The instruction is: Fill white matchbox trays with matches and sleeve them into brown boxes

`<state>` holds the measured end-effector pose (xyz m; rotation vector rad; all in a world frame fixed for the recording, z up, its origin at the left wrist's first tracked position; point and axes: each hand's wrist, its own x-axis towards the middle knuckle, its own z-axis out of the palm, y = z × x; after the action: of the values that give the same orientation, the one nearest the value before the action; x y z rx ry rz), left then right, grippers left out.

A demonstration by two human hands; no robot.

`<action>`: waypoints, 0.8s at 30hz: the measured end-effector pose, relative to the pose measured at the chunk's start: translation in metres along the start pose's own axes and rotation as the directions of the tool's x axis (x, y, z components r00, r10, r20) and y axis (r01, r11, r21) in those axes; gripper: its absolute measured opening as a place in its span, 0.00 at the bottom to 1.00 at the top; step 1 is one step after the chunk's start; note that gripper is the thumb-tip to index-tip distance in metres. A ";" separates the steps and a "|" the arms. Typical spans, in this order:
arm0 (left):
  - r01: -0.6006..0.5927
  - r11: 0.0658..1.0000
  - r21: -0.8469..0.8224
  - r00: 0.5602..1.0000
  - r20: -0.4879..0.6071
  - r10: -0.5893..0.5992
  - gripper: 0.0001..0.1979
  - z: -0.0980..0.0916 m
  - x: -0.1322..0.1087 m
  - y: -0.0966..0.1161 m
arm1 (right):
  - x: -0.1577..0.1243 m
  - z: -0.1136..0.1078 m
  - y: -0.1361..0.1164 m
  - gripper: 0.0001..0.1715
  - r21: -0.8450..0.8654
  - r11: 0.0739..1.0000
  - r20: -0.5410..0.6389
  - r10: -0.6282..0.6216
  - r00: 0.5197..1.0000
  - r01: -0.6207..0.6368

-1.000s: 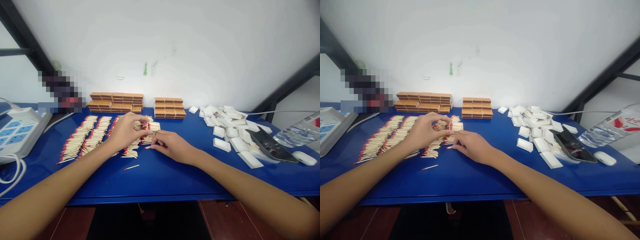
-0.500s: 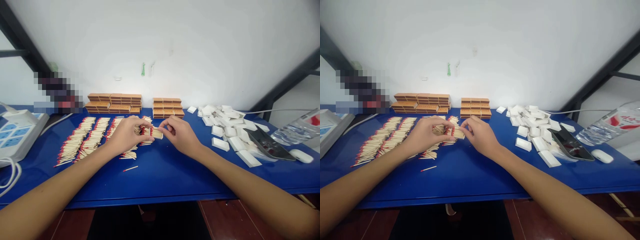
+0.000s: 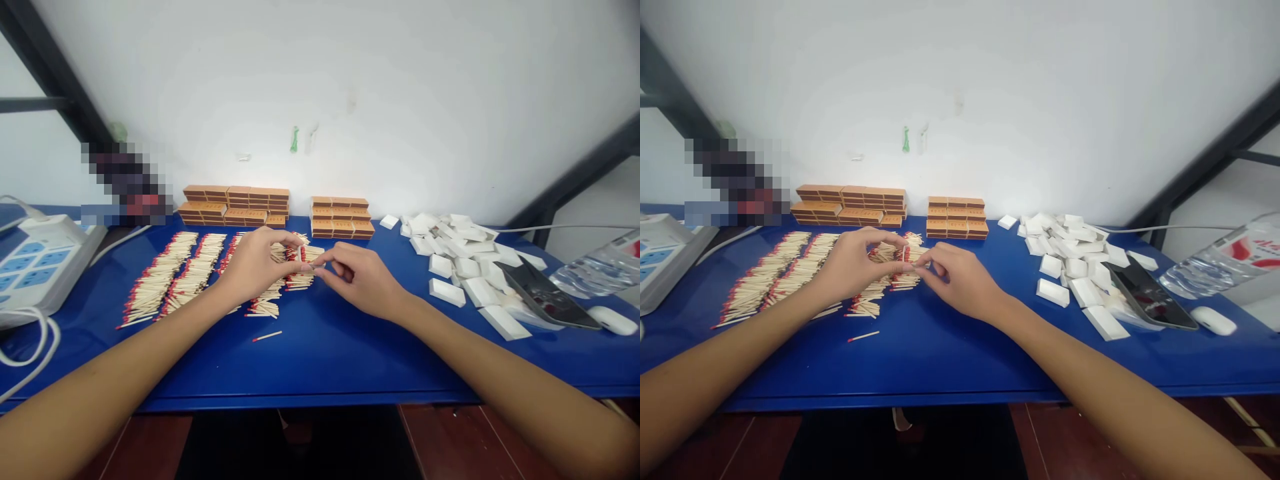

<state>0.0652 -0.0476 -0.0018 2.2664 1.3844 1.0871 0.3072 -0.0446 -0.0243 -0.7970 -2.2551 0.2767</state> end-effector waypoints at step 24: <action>-0.079 0.994 -0.073 0.992 0.093 0.085 0.17 0.003 0.000 0.002 | 0.000 -0.006 0.009 0.07 -0.062 0.996 0.019 0.070 0.997 -0.069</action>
<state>0.0680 -0.0483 -0.0028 2.3112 1.2074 1.0199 0.3155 -0.0374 -0.0238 -0.9106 -2.2676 0.2501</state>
